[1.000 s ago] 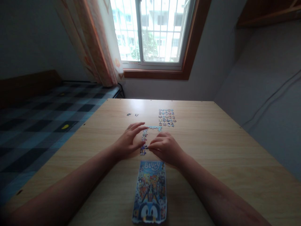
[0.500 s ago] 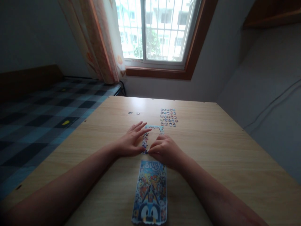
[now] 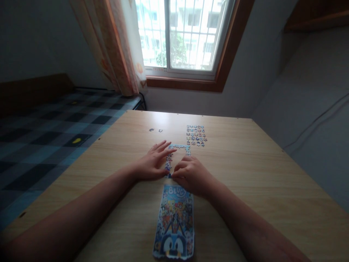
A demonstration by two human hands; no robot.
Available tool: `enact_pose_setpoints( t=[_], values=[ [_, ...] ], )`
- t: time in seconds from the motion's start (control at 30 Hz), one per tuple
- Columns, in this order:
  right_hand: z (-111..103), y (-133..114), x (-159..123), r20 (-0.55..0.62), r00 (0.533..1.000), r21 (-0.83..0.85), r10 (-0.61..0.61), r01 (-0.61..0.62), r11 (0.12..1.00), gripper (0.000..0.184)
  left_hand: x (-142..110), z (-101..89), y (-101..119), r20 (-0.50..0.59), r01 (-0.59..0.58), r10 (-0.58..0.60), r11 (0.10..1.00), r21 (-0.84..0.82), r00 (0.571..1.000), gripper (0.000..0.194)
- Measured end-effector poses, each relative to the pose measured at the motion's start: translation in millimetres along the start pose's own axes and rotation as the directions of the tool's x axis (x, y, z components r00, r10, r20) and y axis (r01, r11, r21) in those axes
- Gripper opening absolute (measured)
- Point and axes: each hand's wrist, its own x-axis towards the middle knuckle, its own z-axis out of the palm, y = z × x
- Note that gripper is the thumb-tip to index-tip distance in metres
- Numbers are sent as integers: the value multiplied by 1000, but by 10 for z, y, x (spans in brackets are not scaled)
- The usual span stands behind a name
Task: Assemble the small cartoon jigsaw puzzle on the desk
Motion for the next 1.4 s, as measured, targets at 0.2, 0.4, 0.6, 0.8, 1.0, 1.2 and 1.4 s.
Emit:
enact_pose_setpoints(
  t=[0.2, 0.4, 0.6, 0.8, 1.0, 1.2, 1.4],
  values=[
    [-171, 81, -24, -393, 920, -72, 6, -37, 997, 11, 6, 5, -50, -7, 0, 0, 1000, -25, 1000, 68],
    [-228, 250, -98, -682, 711, -28, 172, -260, 965, 9, -9, 31, -21, -46, 2, -1, 1000, 18, 999, 72],
    [-127, 554, -170, -748, 448, 280, 490, -456, 845, 23, 66, 96, -168, -225, 299, -274, 951, 82, 935, 57],
    [-39, 807, -190, -616, 149, 687, 773, -378, 620, 32, 137, 76, -334, -334, 623, -555, 768, 146, 762, 56],
    [-44, 769, -159, -626, 72, 728, 777, -302, 615, 30, 204, 110, -353, -293, 695, -633, 679, 235, 717, 65],
    [-48, 758, -128, -624, 105, 709, 774, -340, 617, 34, 424, -17, -658, -354, 778, -697, 596, 198, 624, 71],
    [-50, 807, -131, -631, 129, 695, 765, -343, 632, 36, 591, -199, -913, -472, 749, -624, 649, 129, 623, 50]
  ],
)
